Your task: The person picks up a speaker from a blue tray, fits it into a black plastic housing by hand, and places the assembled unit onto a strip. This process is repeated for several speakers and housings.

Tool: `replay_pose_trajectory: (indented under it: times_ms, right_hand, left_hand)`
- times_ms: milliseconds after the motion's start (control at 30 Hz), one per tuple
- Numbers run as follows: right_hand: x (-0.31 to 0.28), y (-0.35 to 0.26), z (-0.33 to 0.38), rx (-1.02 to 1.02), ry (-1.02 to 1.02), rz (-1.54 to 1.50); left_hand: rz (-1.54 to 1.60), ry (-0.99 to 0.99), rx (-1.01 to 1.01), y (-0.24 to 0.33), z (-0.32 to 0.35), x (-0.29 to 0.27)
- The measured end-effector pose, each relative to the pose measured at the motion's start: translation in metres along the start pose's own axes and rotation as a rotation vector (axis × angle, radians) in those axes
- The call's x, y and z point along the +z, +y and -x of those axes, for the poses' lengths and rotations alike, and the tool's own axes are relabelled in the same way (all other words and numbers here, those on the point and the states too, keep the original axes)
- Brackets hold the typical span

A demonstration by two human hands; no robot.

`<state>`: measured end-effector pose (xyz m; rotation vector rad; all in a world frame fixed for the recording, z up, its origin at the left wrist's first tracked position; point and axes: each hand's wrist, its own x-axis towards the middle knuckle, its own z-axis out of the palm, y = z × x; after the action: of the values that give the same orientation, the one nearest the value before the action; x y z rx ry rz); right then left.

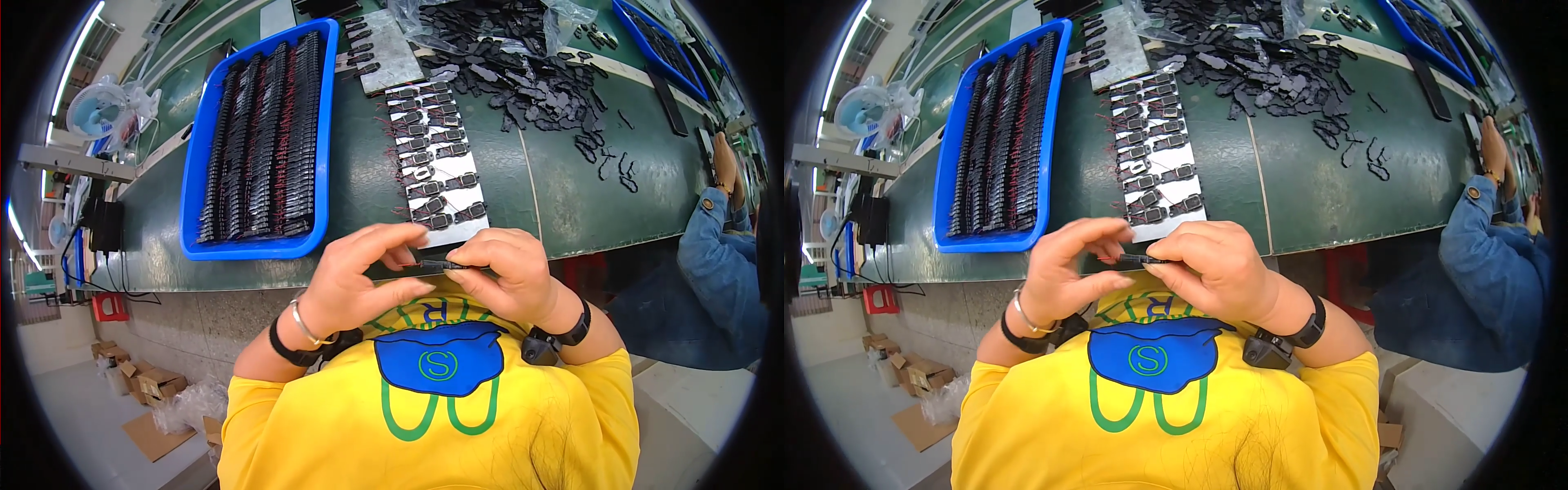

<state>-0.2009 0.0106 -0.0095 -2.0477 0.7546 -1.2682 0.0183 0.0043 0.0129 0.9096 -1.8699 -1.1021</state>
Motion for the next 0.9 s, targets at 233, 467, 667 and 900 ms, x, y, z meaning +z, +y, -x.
replay_pose_trajectory:
  times_ms: [233,467,667,900]
  right_hand:
    - [0.005,-0.006,-0.007,-0.091,-0.055,0.062]
    - [0.012,-0.009,-0.006,-0.113,-0.149,0.022]
    - [0.018,-0.011,-0.014,-0.156,-0.207,-0.087]
    - [0.001,-0.007,-0.012,-0.018,-0.09,-0.093]
  left_hand:
    - [-0.49,-0.133,0.383,0.017,-0.009,-0.016]
    - [-0.439,-0.236,0.34,0.012,0.007,-0.022]
    - [-0.334,-0.236,0.297,0.019,0.018,-0.04]
    - [-0.798,-0.015,0.039,0.006,0.019,-0.111]
